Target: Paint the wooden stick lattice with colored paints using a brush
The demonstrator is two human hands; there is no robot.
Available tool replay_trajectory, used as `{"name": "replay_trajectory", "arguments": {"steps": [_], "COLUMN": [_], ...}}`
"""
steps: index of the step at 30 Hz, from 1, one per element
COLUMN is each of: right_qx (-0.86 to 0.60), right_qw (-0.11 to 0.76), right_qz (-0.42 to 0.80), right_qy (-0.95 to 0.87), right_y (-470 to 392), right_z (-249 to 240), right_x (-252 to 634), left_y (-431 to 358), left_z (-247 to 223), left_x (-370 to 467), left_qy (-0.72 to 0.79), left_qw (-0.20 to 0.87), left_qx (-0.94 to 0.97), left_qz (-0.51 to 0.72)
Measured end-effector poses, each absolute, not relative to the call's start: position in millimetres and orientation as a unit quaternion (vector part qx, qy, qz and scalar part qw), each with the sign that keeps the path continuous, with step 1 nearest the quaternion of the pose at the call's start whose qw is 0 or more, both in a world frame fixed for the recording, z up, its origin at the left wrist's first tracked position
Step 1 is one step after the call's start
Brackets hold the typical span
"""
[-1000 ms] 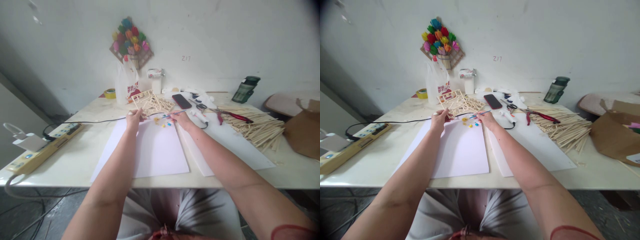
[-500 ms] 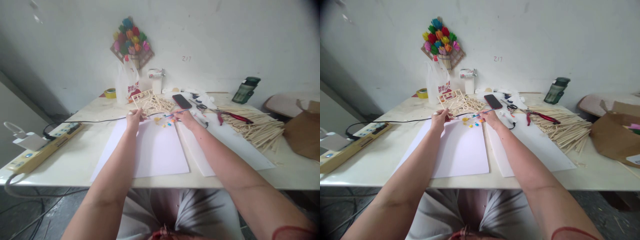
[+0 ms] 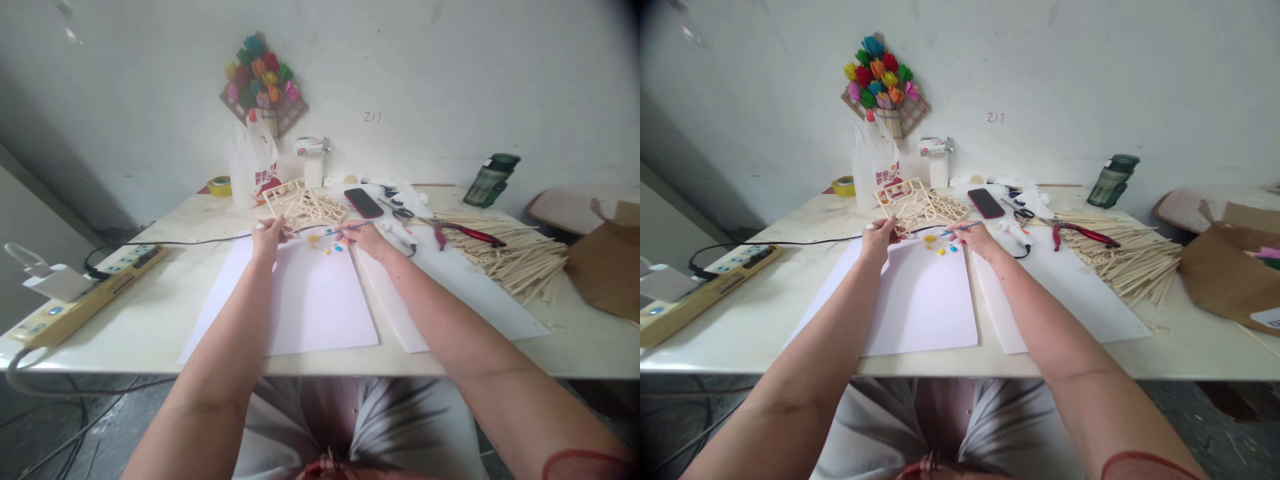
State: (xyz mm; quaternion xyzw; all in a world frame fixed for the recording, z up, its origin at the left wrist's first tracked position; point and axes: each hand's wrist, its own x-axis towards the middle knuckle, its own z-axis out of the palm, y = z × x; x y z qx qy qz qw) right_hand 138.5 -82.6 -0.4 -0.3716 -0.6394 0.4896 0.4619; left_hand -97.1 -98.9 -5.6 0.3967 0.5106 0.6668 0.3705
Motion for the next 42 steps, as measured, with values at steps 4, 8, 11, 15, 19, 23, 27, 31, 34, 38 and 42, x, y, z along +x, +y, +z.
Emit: {"name": "replay_trajectory", "arguments": {"steps": [4, 8, 11, 15, 19, 23, 27, 31, 34, 38, 42], "right_qx": [-0.365, -0.364, -0.363, -0.367, -0.368, -0.373, -0.385, -0.39, -0.391, -0.391, -0.375], "right_qw": [0.463, 0.468, 0.469, 0.471, 0.484, 0.489, 0.466, 0.456, 0.459, 0.462, 0.477], "right_qz": [0.472, 0.459, 0.464, 0.461, 0.459, 0.453, 0.458, 0.459, 0.463, 0.461, 0.463], "right_qy": [-0.655, -0.662, -0.658, -0.657, -0.648, -0.646, -0.652, -0.655, -0.65, -0.649, -0.647], "right_y": [-80.8, -76.9, -75.2, -74.8, -74.4, -77.5, -82.6, -83.9, -82.8, -80.0, -73.7], "right_z": [-0.9, -4.8, -5.9, -4.7, -3.9, -3.8, -3.4, -2.6, -1.7, -0.7, -2.6], "right_x": [142.3, 142.0, 142.8, 146.3, 147.3, 141.7, 136.1, 137.4, 140.8, 146.2, 152.1], "left_y": [-99.6, -98.6, -98.2, -100.0, -100.7, -99.2, -98.7, -99.4, -99.7, -100.1, -99.5], "left_z": [-5.1, -6.7, -7.0, -4.7, -3.9, -5.3, -5.6, -5.4, -5.6, -5.5, -6.3], "left_x": [-96.7, -97.3, -97.5, -96.7, -96.4, -96.9, -97.0, -97.2, -97.6, -97.5, -97.6], "left_qy": [0.516, 0.514, 0.51, 0.513, 0.516, 0.516, 0.516, 0.513, 0.515, 0.517, 0.51], "left_qw": [0.37, 0.37, 0.371, 0.371, 0.368, 0.368, 0.368, 0.368, 0.369, 0.37, 0.37], "left_qx": [0.397, 0.4, 0.4, 0.398, 0.398, 0.398, 0.396, 0.396, 0.396, 0.395, 0.399], "left_qz": [0.663, 0.663, 0.665, 0.664, 0.664, 0.664, 0.665, 0.667, 0.665, 0.663, 0.665]}}
